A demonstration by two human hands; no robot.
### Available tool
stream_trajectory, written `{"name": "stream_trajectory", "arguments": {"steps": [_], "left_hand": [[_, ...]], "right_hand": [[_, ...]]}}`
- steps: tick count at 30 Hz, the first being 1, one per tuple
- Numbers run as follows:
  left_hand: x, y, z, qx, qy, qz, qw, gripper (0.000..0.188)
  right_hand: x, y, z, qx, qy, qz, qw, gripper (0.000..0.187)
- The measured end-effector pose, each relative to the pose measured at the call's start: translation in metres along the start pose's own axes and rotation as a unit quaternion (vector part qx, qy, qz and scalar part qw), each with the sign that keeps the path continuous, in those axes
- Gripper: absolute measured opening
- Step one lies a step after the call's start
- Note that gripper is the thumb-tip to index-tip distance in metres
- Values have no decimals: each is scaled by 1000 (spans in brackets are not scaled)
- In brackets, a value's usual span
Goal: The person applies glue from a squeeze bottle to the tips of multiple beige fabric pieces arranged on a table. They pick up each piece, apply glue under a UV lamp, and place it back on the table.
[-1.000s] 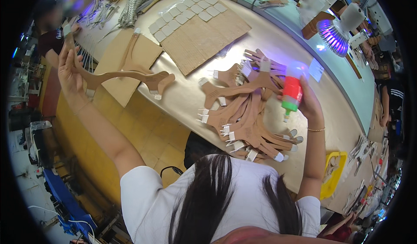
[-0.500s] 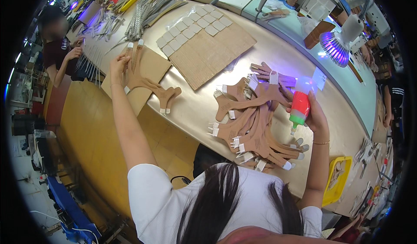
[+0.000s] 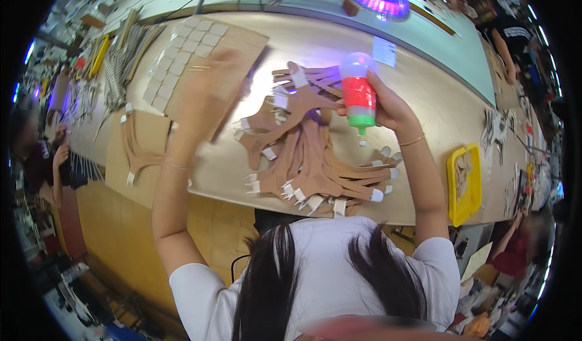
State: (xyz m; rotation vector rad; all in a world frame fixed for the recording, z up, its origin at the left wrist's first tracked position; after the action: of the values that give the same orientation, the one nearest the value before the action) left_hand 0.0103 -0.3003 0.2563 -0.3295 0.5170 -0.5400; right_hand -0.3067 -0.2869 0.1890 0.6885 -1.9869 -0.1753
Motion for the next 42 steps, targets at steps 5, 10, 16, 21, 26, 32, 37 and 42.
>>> {"name": "stream_trajectory", "arguments": {"steps": [5,10,16,21,26,32,37,42], "left_hand": [[-122,-65,-88,253,20,-123,959,31],[-120,-87,-139,504,80,-22,859,39],[-148,-93,-183,456,96,-125,876,49],[-177,-82,-210,461,-51,-257,848,39],[-178,-84,-196,411,-19,-274,869,27],[-163,-76,-127,352,43,-203,912,15],[-149,-72,-64,53,11,-255,965,20],[-117,-88,-73,-69,-120,-268,953,31]], "right_hand": [[7,9,-7,54,-37,40,997,63],[22,40,27,8,-7,97,995,76],[33,91,84,-76,-80,185,977,81],[23,115,107,-97,-97,201,970,75],[16,122,117,-122,-111,210,964,75],[19,118,120,-141,-110,216,960,76],[18,107,118,-151,-142,210,955,77],[21,84,122,-147,-161,194,956,74]]}}
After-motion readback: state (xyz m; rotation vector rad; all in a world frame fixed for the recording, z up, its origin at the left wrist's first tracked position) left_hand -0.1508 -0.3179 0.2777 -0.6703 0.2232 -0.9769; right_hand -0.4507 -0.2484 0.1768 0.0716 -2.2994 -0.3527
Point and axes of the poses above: each hand's wrist, its own y-axis away from the middle knuckle, its own z-axis out of the back of the hand, x = y × z, the point moved 5 cm from there along -y, towards the middle knuckle, and after that the axes turned 6 degrees about z, right-handed, at the moved point
